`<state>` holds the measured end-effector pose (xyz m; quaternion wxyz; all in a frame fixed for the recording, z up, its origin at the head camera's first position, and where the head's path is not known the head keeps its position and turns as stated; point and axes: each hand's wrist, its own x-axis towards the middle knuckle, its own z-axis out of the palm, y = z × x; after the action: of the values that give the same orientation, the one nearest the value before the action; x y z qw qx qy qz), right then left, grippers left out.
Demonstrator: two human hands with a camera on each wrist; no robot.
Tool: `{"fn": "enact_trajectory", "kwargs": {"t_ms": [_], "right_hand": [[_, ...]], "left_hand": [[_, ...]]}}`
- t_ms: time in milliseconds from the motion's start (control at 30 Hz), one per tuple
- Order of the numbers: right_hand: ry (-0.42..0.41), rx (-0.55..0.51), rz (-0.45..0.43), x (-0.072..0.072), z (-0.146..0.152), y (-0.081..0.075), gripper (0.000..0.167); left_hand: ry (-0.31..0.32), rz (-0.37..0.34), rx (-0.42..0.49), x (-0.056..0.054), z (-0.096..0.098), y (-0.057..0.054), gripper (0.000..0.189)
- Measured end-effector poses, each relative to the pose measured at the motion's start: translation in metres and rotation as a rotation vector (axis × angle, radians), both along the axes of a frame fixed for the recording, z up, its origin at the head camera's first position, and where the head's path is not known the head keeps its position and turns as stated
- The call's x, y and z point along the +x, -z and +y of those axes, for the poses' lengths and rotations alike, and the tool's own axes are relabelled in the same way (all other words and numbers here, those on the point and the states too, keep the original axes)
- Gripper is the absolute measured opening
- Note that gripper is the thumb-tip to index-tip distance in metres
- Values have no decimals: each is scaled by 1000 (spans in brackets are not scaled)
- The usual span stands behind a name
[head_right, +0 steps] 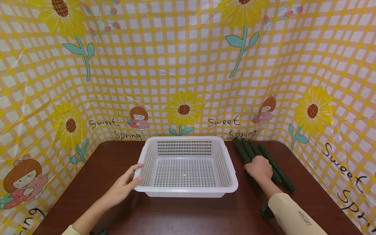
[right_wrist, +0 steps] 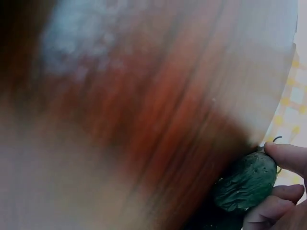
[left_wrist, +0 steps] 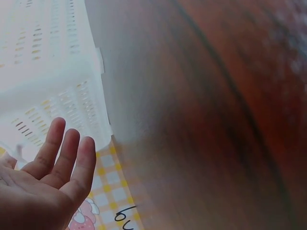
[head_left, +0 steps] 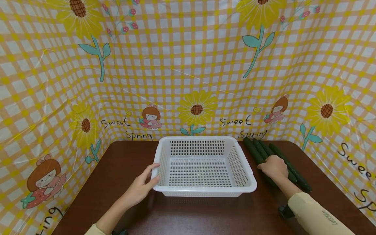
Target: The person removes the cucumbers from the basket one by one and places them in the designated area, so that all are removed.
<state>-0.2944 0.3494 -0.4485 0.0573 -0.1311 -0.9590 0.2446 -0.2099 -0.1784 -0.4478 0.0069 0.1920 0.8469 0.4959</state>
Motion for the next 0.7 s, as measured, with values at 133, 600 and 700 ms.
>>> {"fn": "enact_trajectory", "kwargs": {"t_ms": [133, 600, 700], "right_hand": [[-21, 16, -2, 2, -2, -5, 42], [-46, 42, -30, 6, -3, -18, 63], [-65, 55, -28, 7, -4, -24, 63]], "left_hand": [[-22, 3, -17, -1, -1, 1, 52], [-47, 50, -61, -1, -1, -15, 56], [-90, 100, -116, -2, -2, -20, 55]]}}
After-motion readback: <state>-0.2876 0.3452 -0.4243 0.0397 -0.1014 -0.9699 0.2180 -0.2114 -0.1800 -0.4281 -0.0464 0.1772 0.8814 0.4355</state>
